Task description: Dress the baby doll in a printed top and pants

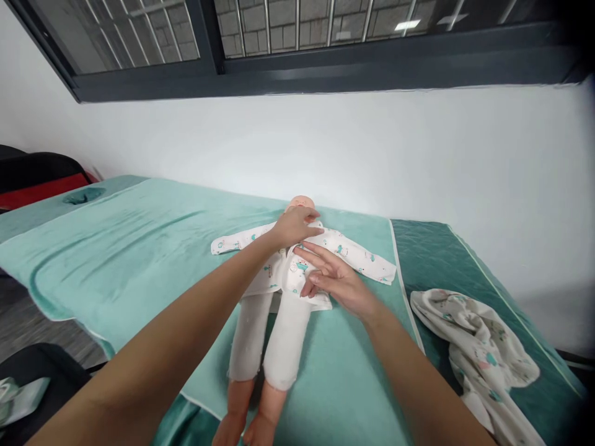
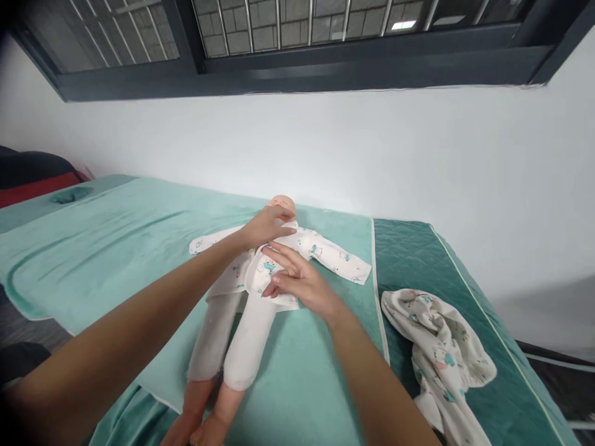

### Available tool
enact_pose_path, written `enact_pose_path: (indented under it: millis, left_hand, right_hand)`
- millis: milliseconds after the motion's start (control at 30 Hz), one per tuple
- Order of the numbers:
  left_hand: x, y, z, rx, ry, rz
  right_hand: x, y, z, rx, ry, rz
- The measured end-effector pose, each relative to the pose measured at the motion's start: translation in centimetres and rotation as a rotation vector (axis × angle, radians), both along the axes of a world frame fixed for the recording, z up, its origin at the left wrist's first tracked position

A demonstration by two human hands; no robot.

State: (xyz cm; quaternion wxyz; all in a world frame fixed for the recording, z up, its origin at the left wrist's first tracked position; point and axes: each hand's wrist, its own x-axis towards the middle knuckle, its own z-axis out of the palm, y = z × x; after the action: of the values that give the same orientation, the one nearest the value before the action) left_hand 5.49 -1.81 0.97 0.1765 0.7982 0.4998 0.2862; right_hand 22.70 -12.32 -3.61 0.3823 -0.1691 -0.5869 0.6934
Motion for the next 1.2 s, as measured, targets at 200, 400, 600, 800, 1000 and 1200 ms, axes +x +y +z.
enact_pose_path:
  millis: [200, 400, 600, 800, 1000, 1200]
  left_hand:
    - [-0.6, -0.1, -0.7, 0.046, -0.221, 0.038]
    - [-0.9, -0.6, -1.0, 0.062, -0.607, 0.215]
    - [-4.3, -4.1, -1.4, 0.144, -0.699, 0.419]
    - [-6.4, -9.1, -4.5, -0.110, -0.379, 0.222]
    - [-7.5, -11.7, -6.3, -0.042, -0.427, 0.101]
    - [-11.5, -17.9, -10.1, -0.020, -0.383, 0.322]
  right_hand:
    - [0.0, 0.0, -0.1, 0.029, -0.003, 0.029]
    - [0.1, -0.1, 0.0, 0.053, -0.019, -0.018]
    - [0.1, -0.4, 0.2, -0.032, 0.068, -0.078]
    - [-0.1, -0.6, -0.1, -0.037, 0.013, -0.105]
    - [-0.3, -1.0, -0.2, -0.028, -0.043, -0.212]
    - [1.8, -2.8, -3.7, 0.036, -0.137, -0.643]
